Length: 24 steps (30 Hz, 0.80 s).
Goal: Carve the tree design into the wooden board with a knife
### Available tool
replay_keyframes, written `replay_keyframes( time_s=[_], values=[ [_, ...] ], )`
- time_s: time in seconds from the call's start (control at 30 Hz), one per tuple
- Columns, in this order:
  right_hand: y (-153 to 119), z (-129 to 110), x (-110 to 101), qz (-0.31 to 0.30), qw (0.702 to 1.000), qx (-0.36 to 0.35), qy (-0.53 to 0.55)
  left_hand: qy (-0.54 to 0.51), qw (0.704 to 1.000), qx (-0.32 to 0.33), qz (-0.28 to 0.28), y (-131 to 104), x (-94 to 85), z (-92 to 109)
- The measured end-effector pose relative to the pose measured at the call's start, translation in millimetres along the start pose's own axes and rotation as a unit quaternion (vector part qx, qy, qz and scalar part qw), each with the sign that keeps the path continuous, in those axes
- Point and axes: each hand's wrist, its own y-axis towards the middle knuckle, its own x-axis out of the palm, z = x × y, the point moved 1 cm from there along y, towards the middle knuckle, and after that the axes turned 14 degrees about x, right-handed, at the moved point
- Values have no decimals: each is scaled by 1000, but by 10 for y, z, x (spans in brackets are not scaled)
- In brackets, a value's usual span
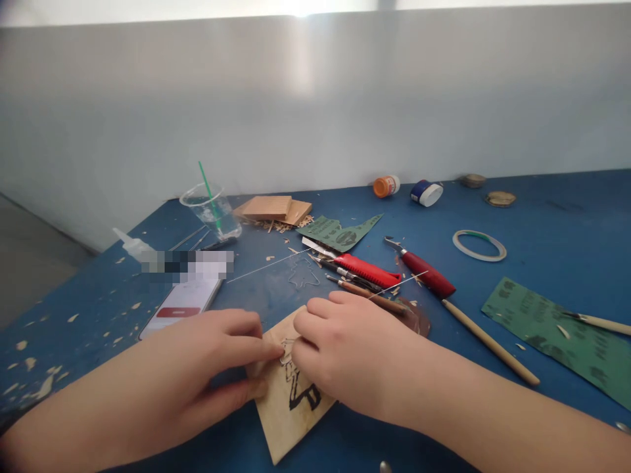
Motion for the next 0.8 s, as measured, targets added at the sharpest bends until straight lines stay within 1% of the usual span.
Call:
replay_keyframes(
  time_s=[0.1,0.17,0.27,0.4,0.5,0.57,0.63,0.73,0.77,0.8],
  values=[
    [16,11,-5,4,1000,3,14,5,1000,1,-3,1,19,16],
    [21,24,3,-10,999,18,26,8,1000,6,-2,-3,32,24],
    [11,42,26,-27,996,54,62,9,1000,8,11,-8,43,34],
    [-19,37,58,-25,992,88,83,-2,999,11,35,-3,37,48],
    [-34,22,78,-32,992,95,79,-3,999,14,34,4,37,51],
    [-36,21,81,-25,993,89,74,-7,999,12,32,17,48,41],
    [-31,32,69,-8,995,78,62,-31,998,2,60,46,63,16],
    [-14,64,22,23,998,47,38,-100,984,-30,146,110,84,-42],
    [-7,76,1,35,998,38,32,-133,977,-42,162,133,94,-62],
    [-1,86,-20,47,998,30,26,-172,970,-52,164,155,109,-80]
  ],
)
